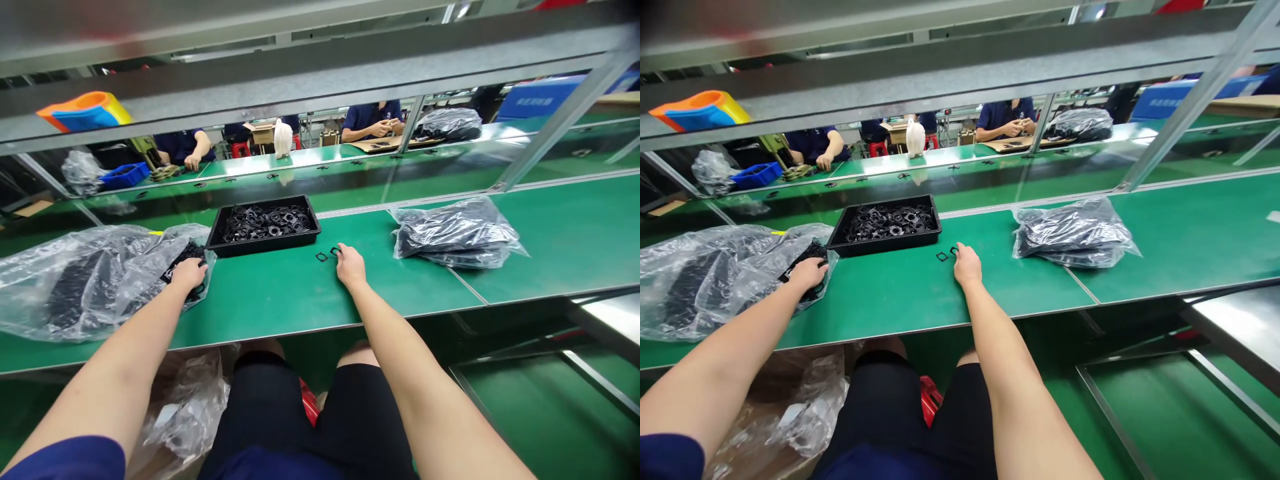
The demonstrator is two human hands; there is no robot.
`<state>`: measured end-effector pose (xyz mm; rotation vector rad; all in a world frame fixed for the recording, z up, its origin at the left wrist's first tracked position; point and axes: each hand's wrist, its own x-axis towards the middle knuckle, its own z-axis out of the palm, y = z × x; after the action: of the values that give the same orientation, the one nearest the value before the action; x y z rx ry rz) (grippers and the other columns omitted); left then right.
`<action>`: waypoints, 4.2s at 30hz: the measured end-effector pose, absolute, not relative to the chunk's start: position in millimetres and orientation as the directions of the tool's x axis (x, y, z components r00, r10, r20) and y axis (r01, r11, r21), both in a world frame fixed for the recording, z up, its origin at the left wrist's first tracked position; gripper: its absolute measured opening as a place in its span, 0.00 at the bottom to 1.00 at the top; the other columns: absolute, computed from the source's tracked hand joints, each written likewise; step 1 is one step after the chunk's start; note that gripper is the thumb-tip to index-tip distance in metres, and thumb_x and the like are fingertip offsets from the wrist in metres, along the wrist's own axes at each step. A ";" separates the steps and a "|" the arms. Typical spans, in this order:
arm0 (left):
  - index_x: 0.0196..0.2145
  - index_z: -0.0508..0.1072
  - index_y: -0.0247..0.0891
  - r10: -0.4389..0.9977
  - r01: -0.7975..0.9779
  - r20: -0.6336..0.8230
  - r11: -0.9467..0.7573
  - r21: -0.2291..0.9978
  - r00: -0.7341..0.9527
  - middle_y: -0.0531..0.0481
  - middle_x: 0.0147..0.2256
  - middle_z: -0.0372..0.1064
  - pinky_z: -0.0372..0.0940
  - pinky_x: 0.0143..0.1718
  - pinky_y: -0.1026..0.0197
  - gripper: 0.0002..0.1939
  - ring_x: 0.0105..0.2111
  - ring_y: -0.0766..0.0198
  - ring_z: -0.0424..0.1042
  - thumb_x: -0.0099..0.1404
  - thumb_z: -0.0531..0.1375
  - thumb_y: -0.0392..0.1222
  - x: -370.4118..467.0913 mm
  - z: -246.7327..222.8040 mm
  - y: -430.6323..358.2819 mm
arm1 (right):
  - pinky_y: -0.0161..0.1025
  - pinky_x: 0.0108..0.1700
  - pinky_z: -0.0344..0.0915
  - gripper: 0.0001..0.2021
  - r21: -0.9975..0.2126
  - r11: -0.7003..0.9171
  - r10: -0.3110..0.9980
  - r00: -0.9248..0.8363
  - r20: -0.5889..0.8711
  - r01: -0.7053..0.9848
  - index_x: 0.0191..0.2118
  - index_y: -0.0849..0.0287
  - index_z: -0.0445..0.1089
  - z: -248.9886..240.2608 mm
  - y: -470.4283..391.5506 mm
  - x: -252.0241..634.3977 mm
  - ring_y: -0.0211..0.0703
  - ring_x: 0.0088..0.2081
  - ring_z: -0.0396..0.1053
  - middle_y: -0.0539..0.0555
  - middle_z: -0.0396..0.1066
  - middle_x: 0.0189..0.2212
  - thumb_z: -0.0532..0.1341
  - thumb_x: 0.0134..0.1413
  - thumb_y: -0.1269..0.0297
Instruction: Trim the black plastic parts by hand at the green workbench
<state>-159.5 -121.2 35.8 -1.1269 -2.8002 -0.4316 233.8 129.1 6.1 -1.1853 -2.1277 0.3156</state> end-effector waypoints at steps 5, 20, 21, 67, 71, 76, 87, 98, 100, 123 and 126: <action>0.33 0.76 0.36 0.653 0.685 0.206 0.699 0.207 -0.729 0.31 0.37 0.73 0.62 0.44 0.45 0.17 0.42 0.40 0.70 0.52 0.58 0.51 -160.3 35.3 -120.7 | 0.42 0.47 0.64 0.16 -0.592 0.528 0.846 -0.312 0.433 0.610 0.48 0.63 0.70 3.6 132.4 234.5 0.46 0.41 0.70 0.60 0.73 0.41 0.51 0.59 0.66; 0.52 0.67 0.36 0.715 0.764 0.486 0.105 0.636 -0.502 0.42 0.45 0.72 0.67 0.43 0.57 0.27 0.37 0.59 0.72 0.57 0.59 0.51 -23.5 47.0 -68.8 | 0.42 0.49 0.64 0.15 -0.602 0.556 0.824 -0.287 0.488 0.573 0.44 0.63 0.73 5.5 129.4 236.8 0.45 0.40 0.71 0.60 0.74 0.39 0.51 0.56 0.68; 0.52 0.67 0.36 0.738 0.756 0.484 0.054 0.652 -0.470 0.43 0.45 0.72 0.67 0.43 0.57 0.27 0.37 0.59 0.72 0.57 0.59 0.50 -9.1 43.0 -60.2 | 0.43 0.50 0.64 0.15 -0.609 0.549 0.828 -0.272 0.490 0.573 0.43 0.63 0.73 5.2 129.1 237.8 0.46 0.41 0.71 0.60 0.74 0.39 0.52 0.55 0.67; 0.52 0.68 0.39 0.757 0.868 0.625 -0.170 0.467 -0.189 0.47 0.43 0.75 0.64 0.51 0.55 0.25 0.45 0.59 0.72 0.58 0.63 0.46 1.1 30.7 -38.7 | 0.28 0.24 0.64 0.18 -0.930 -0.303 0.683 -0.729 -0.058 -0.210 0.38 0.62 0.71 21.3 72.9 136.1 0.34 0.26 0.70 0.50 0.74 0.26 0.70 0.36 0.66; 0.52 0.69 0.40 0.768 0.866 0.606 -0.145 0.478 -0.206 0.48 0.44 0.75 0.64 0.51 0.55 0.25 0.46 0.58 0.72 0.58 0.63 0.47 1.9 31.2 -38.7 | 0.29 0.24 0.64 0.19 -0.932 -0.297 0.670 -0.741 -0.048 -0.208 0.37 0.62 0.71 20.0 73.2 136.2 0.34 0.26 0.70 0.50 0.75 0.26 0.71 0.35 0.65; 0.52 0.69 0.39 0.774 0.865 0.592 -0.121 0.487 -0.225 0.48 0.43 0.76 0.65 0.50 0.56 0.26 0.45 0.58 0.73 0.57 0.63 0.48 2.9 30.9 -38.7 | 0.29 0.24 0.63 0.19 -0.944 -0.269 0.669 -0.742 -0.039 -0.193 0.38 0.63 0.71 18.2 73.8 135.9 0.32 0.23 0.67 0.50 0.74 0.25 0.70 0.36 0.64; 0.53 0.68 0.40 0.783 0.853 0.574 -0.111 0.510 -0.241 0.48 0.43 0.76 0.66 0.49 0.57 0.27 0.45 0.58 0.74 0.57 0.63 0.49 4.8 32.0 -37.6 | 0.29 0.23 0.63 0.21 -0.909 -0.340 0.645 -0.763 -0.040 -0.241 0.38 0.63 0.70 20.9 73.0 137.8 0.32 0.22 0.68 0.50 0.75 0.25 0.72 0.34 0.63; 0.51 0.70 0.41 0.788 0.832 0.553 -0.098 0.546 -0.270 0.47 0.43 0.75 0.65 0.50 0.53 0.24 0.44 0.56 0.73 0.57 0.63 0.50 3.7 30.2 -37.9 | 0.29 0.24 0.65 0.19 -0.913 -0.335 0.624 -0.781 -0.031 -0.232 0.39 0.61 0.71 21.9 74.2 137.4 0.32 0.25 0.68 0.50 0.74 0.28 0.70 0.37 0.61; 0.50 0.71 0.42 0.804 0.800 0.524 -0.106 0.590 -0.280 0.45 0.44 0.73 0.64 0.50 0.51 0.23 0.45 0.55 0.71 0.56 0.63 0.50 5.2 30.5 -37.3 | 0.29 0.23 0.65 0.19 -0.921 -0.324 0.622 -0.782 -0.034 -0.218 0.38 0.61 0.71 22.6 73.5 137.0 0.34 0.27 0.69 0.51 0.74 0.29 0.70 0.37 0.62; 0.29 0.77 0.32 0.875 -0.212 -0.171 0.081 0.974 -0.453 0.46 0.26 0.73 0.63 0.25 0.63 0.19 0.25 0.65 0.69 0.43 0.70 0.50 -1.6 31.5 -27.5 | 0.29 0.24 0.65 0.18 -0.956 -0.215 0.685 -0.729 -0.001 -0.201 0.34 0.62 0.73 19.3 70.0 135.7 0.35 0.29 0.69 0.51 0.73 0.29 0.71 0.33 0.61; 0.27 0.76 0.33 0.874 -0.173 -0.138 0.063 0.983 -0.466 0.48 0.25 0.71 0.61 0.24 0.62 0.20 0.23 0.66 0.66 0.42 0.70 0.52 -2.5 32.5 -27.0 | 0.29 0.24 0.65 0.18 -0.959 -0.209 0.693 -0.721 -0.008 -0.189 0.34 0.62 0.72 20.0 69.0 135.4 0.33 0.28 0.68 0.50 0.72 0.28 0.71 0.32 0.61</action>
<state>-2.5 -27.0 32.5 -1.3102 -2.6306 -2.7381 135.4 69.0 20.0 -0.6031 -1.4748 1.9775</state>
